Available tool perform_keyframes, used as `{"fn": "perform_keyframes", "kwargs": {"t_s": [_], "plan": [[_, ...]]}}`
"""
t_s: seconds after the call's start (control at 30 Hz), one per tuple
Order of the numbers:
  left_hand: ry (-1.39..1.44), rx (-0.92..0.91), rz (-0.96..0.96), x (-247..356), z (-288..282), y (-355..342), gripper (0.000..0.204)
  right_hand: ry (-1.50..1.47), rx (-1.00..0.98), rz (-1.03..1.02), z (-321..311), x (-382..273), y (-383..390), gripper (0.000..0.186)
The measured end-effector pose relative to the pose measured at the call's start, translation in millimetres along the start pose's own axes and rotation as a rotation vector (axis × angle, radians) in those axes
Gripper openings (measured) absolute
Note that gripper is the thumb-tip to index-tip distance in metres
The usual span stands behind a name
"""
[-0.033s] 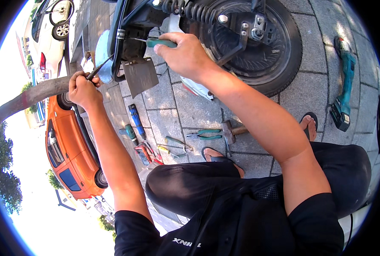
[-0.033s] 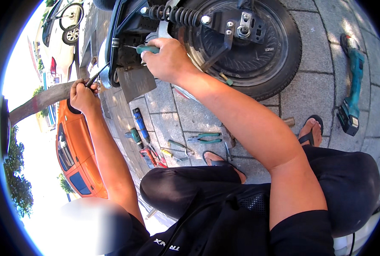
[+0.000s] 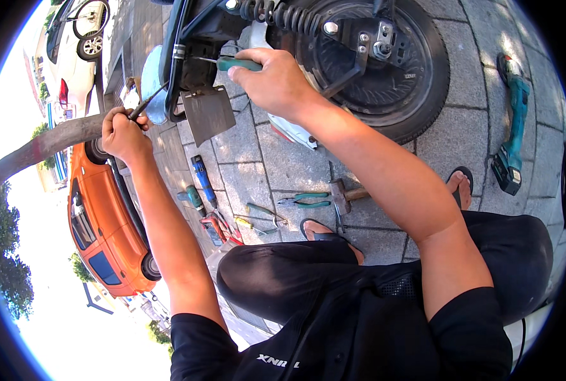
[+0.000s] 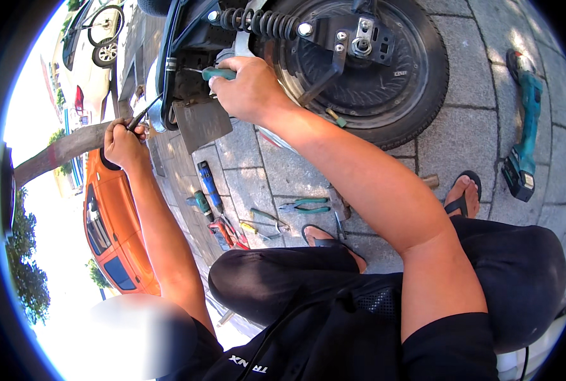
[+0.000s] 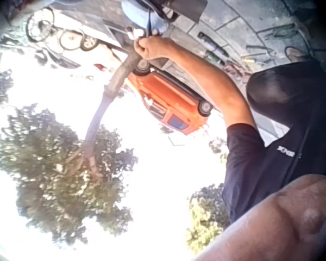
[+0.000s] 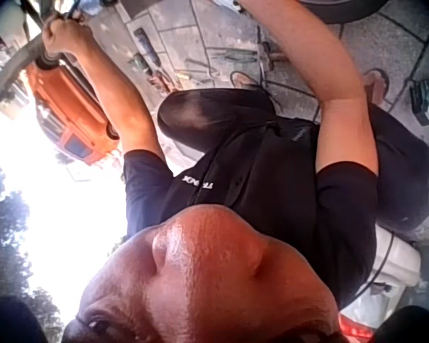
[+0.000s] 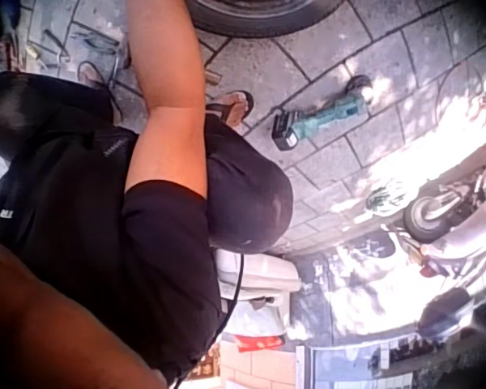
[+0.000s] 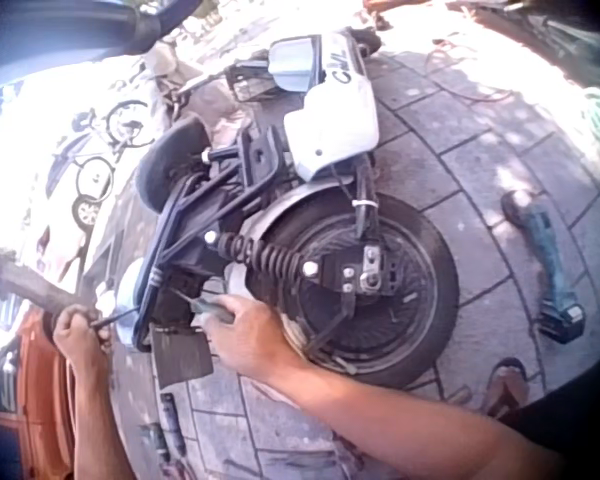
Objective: The person uses a screwdriver to adjust components near the rear wheel of a white scooter. They then switch to an angle grinder to cut or grind a metal part on the scooter's frame, creating sparks.
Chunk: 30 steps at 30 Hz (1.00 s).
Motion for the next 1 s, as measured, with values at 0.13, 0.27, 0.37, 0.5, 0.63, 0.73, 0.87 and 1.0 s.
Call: {"fn": "perform_keyframes", "kwargs": {"t_s": [0.13, 0.27, 0.37, 0.5, 0.63, 0.73, 0.87, 1.0], "plan": [[0.012, -0.018, 0.002, 0.6, 1.7, 0.2, 0.015, 0.060, -0.015, -0.021, -0.3, 1.2, -2.6, 0.039], [0.010, -0.015, 0.010, 1.4, 2.0, 0.1, 0.015, 0.091, -0.007, -0.022, -0.9, 1.3, -4.0, 0.042], [0.005, -0.013, 0.014, 1.3, 0.9, -0.6, 0.015, 0.105, -0.042, 0.010, 0.6, 0.2, -4.0, 0.042], [0.006, -0.011, 0.012, -1.5, -1.0, -1.8, 0.015, 0.122, -0.063, 0.027, -0.1, 0.7, -6.5, 0.043], [0.022, -0.022, 0.026, -0.6, -0.8, -3.0, 0.018, 0.156, -0.062, 0.000, 0.2, -1.6, -6.5, 0.039], [0.007, -0.011, 0.025, 0.2, -2.0, -1.4, 0.018, 0.134, -0.104, 0.076, 2.1, -2.6, -5.9, 0.047], [0.001, -0.020, 0.039, 2.1, -2.3, -3.5, 0.018, 0.262, -0.148, 0.060, 7.1, 6.7, -24.1, 0.038], [-0.023, 0.011, 0.021, -3.5, -5.9, -3.5, 0.018, 0.188, -0.434, 0.498, 16.6, 19.4, -28.7, 0.034]]}}
Point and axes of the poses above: each hand's wrist, its own y-axis away from the middle knuckle, its own z-axis out of the palm, x = y × z, the point moved 10 cm from there along -y, towards the middle knuckle, and after that the axes turned 3 degrees about z, right-handed, at the moved point
